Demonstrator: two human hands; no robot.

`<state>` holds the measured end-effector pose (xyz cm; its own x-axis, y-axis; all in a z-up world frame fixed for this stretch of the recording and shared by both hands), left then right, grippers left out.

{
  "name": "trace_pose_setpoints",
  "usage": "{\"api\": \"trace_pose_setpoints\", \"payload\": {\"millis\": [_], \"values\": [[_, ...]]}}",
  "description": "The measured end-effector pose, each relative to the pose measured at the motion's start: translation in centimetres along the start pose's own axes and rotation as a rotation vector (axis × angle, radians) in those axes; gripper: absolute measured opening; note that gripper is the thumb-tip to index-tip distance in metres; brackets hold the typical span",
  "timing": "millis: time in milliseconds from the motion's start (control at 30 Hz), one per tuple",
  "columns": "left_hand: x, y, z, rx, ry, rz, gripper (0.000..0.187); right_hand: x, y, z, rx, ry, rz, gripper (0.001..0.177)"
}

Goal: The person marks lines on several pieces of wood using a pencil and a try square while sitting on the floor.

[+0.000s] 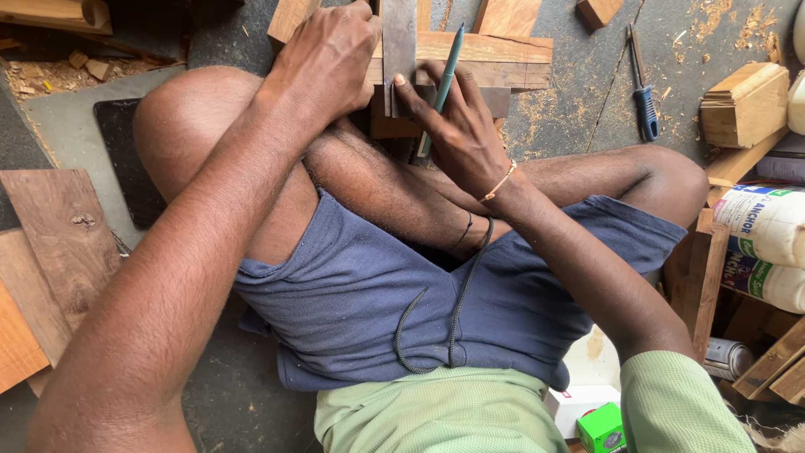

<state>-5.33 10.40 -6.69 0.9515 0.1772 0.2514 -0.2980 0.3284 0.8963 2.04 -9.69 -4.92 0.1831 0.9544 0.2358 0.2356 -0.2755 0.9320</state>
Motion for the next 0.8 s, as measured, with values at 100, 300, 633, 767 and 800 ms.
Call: {"api": "trace_pose_setpoints", "payload": {"millis": [100,300,633,767,800], "values": [[-0.1,0.0,-0.1,0.014,0.003,-0.025,0.033,0.1,-0.3,0.3,-0.140,0.062,0.009,0.072],[-0.2,0.9,0.2,-0.061,-0.040,0.019,0.042,0.0,-0.5,0.5,-0.156,0.076,-0.078,0.067],[-0.2,1.6,0.8,-0.060,0.013,-0.030,0.046,0.4,0.3,0.0,-0.137,0.095,-0.055,0.063],[0.1,2.7,1.4,-0.203,0.190,-0.233,0.083,0.6,0.4,0.0,-0.121,0.084,-0.055,0.062],[0.1,3.0,1.9,-0.179,0.167,-0.202,0.095,0.5,0.5,0.0,-0.111,0.086,-0.054,0.061]]}}
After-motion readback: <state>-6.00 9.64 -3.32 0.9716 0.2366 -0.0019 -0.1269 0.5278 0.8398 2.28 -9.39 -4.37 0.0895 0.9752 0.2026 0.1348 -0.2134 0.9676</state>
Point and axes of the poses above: each hand's wrist, its own x-axis towards the middle knuckle, its own y-axis out of the back of the hand, z = x × y, the point moved 3 cm from there along x, towards the middle knuckle, and after that the axes turned 5 degrees about z, right-handed, at the moved point
